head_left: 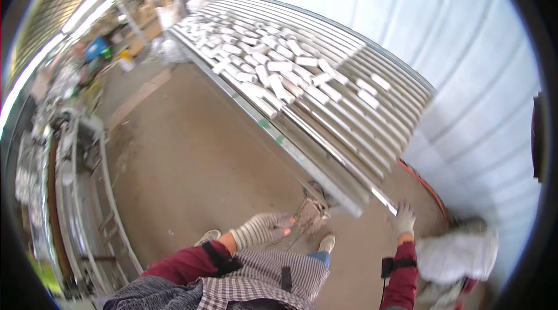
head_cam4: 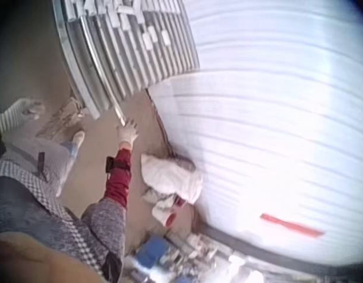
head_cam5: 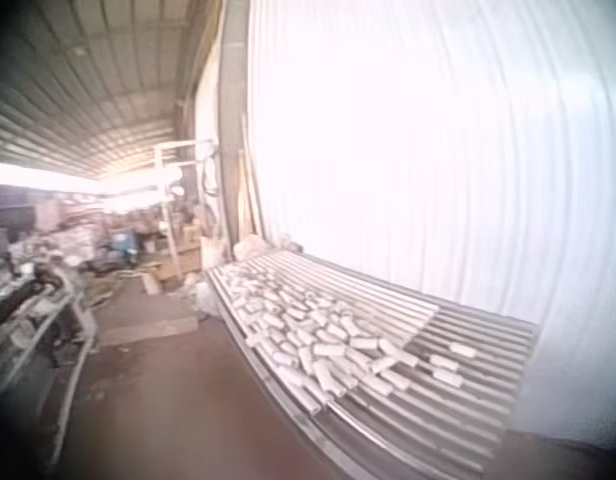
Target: Operating a film winding machine to wind plastic film onto cardboard cores, applying adhesive with a brush, and cutting film.
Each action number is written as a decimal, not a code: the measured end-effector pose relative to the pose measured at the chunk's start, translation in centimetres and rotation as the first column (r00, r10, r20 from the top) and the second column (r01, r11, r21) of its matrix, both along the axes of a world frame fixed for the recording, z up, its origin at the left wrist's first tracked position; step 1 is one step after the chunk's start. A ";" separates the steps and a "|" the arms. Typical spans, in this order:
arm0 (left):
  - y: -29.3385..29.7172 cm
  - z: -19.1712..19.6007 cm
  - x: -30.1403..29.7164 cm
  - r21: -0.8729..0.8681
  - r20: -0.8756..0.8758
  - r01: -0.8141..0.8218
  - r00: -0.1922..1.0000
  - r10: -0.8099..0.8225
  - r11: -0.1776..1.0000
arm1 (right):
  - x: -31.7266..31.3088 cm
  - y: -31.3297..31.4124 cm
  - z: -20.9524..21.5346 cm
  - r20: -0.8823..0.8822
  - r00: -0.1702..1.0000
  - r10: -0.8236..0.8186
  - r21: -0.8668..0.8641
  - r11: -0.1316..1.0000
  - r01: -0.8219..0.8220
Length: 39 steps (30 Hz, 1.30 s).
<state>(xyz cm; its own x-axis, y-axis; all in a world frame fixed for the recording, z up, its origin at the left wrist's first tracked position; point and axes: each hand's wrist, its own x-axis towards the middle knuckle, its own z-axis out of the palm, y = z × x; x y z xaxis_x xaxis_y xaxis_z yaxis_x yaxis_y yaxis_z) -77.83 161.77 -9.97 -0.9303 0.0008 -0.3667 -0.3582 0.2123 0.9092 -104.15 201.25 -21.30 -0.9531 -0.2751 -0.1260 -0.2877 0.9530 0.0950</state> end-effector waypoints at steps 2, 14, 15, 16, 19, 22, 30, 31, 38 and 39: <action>3.3 0.0 -0.5 -0.048 0.079 -0.002 0.997 0.006 0.999 | -3.7 0.4 -2.4 0.413 0.910 0.032 -0.269 0.959 0.088; 13.2 6.7 -3.6 -0.011 0.140 -0.523 0.843 0.519 0.852 | -12.4 -5.2 -2.2 0.899 0.339 0.278 -0.437 0.644 0.628; 13.5 6.9 -4.1 -0.007 0.134 -0.531 0.839 0.527 0.847 | -13.2 -5.9 -1.8 0.894 0.315 0.318 -0.447 0.666 0.597; 13.8 7.2 -4.4 -0.038 0.115 -0.525 0.843 0.526 0.850 | -13.8 -6.7 -1.4 0.889 0.285 0.359 -0.458 0.685 0.566; 14.6 7.5 -4.5 -0.021 0.093 -0.560 0.824 0.559 0.828 | -15.3 -7.8 2.3 0.836 0.296 0.462 -0.536 0.578 0.615; 14.6 8.6 -4.4 0.016 0.059 -0.565 0.824 0.564 0.825 | -18.5 -6.7 8.4 0.660 0.456 0.597 -0.748 0.464 0.475; 9.9 18.2 -7.9 0.207 -0.187 -0.427 0.865 0.465 0.880 | -11.5 -9.0 33.6 0.440 0.285 0.851 -0.662 0.093 0.744; 9.3 19.8 -8.3 0.338 -0.233 -0.427 0.825 0.515 0.838 | -8.2 -10.1 35.9 0.362 0.267 0.893 -0.654 0.039 0.755; 5.8 30.2 5.0 0.776 -0.315 -0.346 0.513 0.799 0.528 | 18.5 -22.8 41.8 -0.137 -0.278 0.951 -0.784 0.067 0.617; 4.6 30.2 7.9 0.859 -0.254 -0.293 0.468 0.847 0.419 | 21.0 -25.0 42.1 -0.103 -0.437 0.894 -0.759 0.213 0.615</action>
